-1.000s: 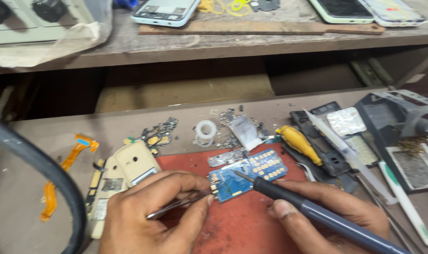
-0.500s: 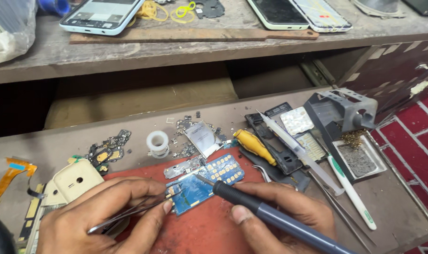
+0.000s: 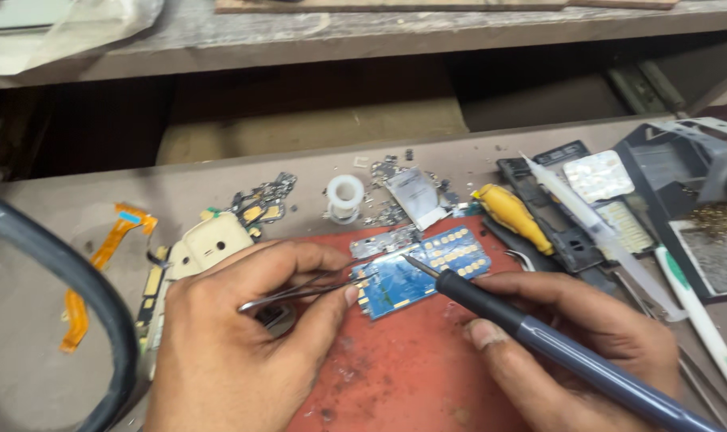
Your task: The person uses a soldering iron and tweezers to work on a blue circuit board, repeatedly applying solder to specific points. They clean the soldering iron tip on a sponge and use tweezers to position small components on the board. The workspace contains various electronic parts and tools.
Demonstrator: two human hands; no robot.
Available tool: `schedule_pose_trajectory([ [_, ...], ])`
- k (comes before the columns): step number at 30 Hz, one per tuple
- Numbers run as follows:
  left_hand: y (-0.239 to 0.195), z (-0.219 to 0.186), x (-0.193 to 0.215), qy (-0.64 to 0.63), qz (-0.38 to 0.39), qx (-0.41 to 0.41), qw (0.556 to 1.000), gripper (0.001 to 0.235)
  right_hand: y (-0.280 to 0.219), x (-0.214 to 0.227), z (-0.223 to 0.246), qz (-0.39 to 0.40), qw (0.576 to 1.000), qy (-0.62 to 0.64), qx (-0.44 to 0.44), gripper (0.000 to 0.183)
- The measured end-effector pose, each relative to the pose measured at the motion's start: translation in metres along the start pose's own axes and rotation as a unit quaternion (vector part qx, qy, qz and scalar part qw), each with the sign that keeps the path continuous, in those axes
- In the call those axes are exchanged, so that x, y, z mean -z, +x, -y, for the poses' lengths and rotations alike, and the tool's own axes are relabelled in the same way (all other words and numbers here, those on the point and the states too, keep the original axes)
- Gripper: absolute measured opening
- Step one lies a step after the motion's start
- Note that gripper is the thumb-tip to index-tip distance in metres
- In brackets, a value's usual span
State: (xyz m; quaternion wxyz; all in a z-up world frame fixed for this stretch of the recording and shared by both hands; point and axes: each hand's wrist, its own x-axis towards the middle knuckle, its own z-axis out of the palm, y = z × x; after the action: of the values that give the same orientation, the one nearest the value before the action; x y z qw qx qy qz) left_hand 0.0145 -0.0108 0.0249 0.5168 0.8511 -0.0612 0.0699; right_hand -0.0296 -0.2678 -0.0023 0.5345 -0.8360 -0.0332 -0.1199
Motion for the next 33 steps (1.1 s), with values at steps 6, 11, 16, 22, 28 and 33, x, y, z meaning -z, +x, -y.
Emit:
schedule_pose_trajectory([
  [6, -0.002, 0.002, 0.002, -0.017, 0.013, 0.013, 1.0, 0.018, 0.004, -0.003, 0.004, 0.017, 0.997, -0.039, -0.067, 0.033],
  [11, -0.002, 0.004, 0.003, -0.03, 0.023, 0.047, 0.998, 0.018, 0.011, -0.011, 0.009, 0.021, 0.994, -0.078, -0.08, 0.033],
  [16, -0.002, 0.006, 0.004, -0.031, 0.016, 0.05, 0.998, 0.02, 0.013, -0.015, 0.012, 0.02, 0.993, -0.093, -0.07, 0.029],
  [22, -0.003, 0.009, 0.005, -0.029, 0.021, 0.068, 0.997, 0.018, 0.013, -0.017, 0.008, 0.014, 0.996, -0.08, -0.03, 0.028],
  [28, -0.002, 0.01, 0.002, -0.046, 0.023, 0.07, 0.996, 0.016, 0.013, -0.012, 0.004, 0.033, 0.995, -0.081, -0.056, 0.029],
  [33, -0.002, 0.009, 0.004, -0.028, 0.015, 0.049, 0.998, 0.016, 0.013, -0.011, 0.002, 0.022, 0.997, -0.069, -0.028, 0.027],
])
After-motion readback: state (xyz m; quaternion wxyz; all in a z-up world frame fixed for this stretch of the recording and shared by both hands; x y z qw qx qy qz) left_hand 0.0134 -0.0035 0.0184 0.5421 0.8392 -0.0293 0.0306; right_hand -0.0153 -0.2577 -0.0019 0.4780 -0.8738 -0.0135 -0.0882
